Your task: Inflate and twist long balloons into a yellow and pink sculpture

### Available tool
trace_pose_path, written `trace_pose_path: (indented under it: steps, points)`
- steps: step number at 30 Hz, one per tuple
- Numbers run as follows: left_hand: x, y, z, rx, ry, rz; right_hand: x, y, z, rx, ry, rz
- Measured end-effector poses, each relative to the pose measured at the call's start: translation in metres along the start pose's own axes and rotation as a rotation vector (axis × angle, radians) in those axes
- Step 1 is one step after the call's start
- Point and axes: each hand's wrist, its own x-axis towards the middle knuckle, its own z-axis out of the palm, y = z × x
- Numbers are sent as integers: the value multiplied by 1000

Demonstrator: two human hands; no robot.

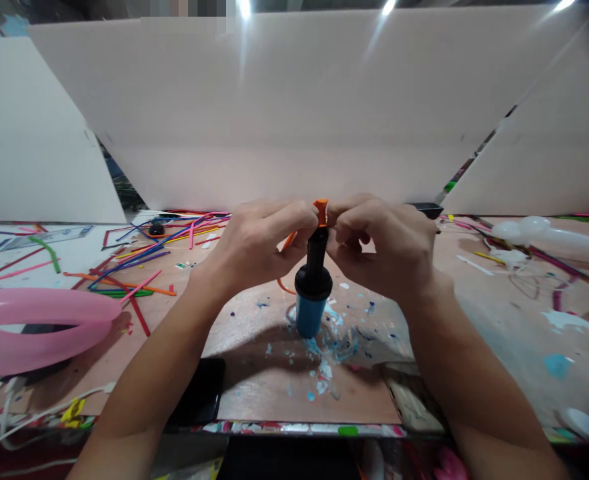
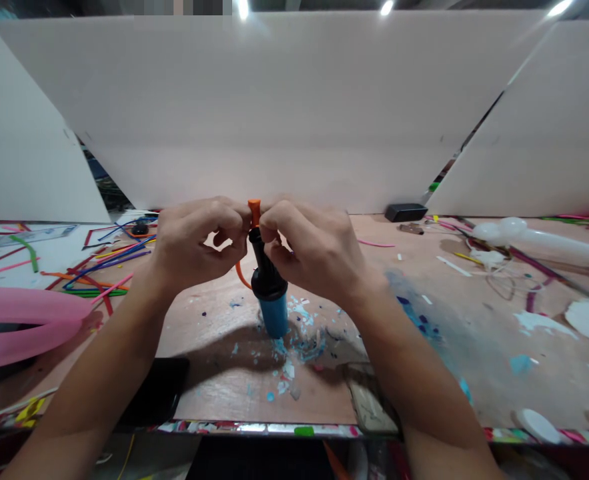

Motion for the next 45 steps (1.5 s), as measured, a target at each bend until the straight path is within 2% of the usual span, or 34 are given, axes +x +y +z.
trace_pose_path:
  steps: [4, 8, 12, 14, 16, 19, 22, 23, 25, 28, 31, 33, 35, 37, 41, 43, 45]
  points:
    - [2, -2, 7, -227, 66, -187, 1, 1, 4, 24, 8, 25]
    - [7, -3, 13, -664, 169, -551, -2, 7, 11, 35, 15, 98]
    - [9, 2, 27, -1068, 81, -899, -6, 16, 14, 64, 2, 164]
    - [9, 4, 40, -1194, 105, -999, -7, 19, 17, 103, -12, 198]
    - [8, 0, 49, -1267, 200, -1061, -10, 22, 24, 175, -37, 255]
    - [9, -23, 50, -1311, 390, -1137, -19, 25, 45, 323, -115, 434]
    - [13, -62, 40, -1351, 666, -1125, -29, 25, 72, 503, -307, 687]
    - [13, -75, 37, -1372, 726, -1104, -32, 24, 80, 578, -369, 786]
    - [11, -97, 36, -1414, 761, -1121, -37, 24, 93, 750, -456, 1011]
    - [-2, -118, 46, -1452, 756, -1220, -43, 21, 107, 1057, -503, 1368]
    - [-23, -133, 58, -1309, 738, -1355, -50, 12, 113, 1363, -508, 1669]
    - [-38, -146, 60, -1185, 661, -1445, -52, -2, 111, 1511, -490, 1831]
    - [-52, -161, 54, -1129, 585, -1475, -53, -20, 104, 1583, -459, 1949]
    - [-66, -178, 38, -1092, 499, -1448, -55, -39, 92, 1587, -485, 2029]
    - [-85, -205, -3, -1047, 274, -1331, -68, -78, 60, 1611, -644, 2108]
    - [-90, -207, -15, -1062, 273, -1324, -76, -92, 49, 1621, -633, 2086]
    - [-94, -198, -14, -1091, 295, -1327, -81, -98, 44, 1595, -612, 2014]
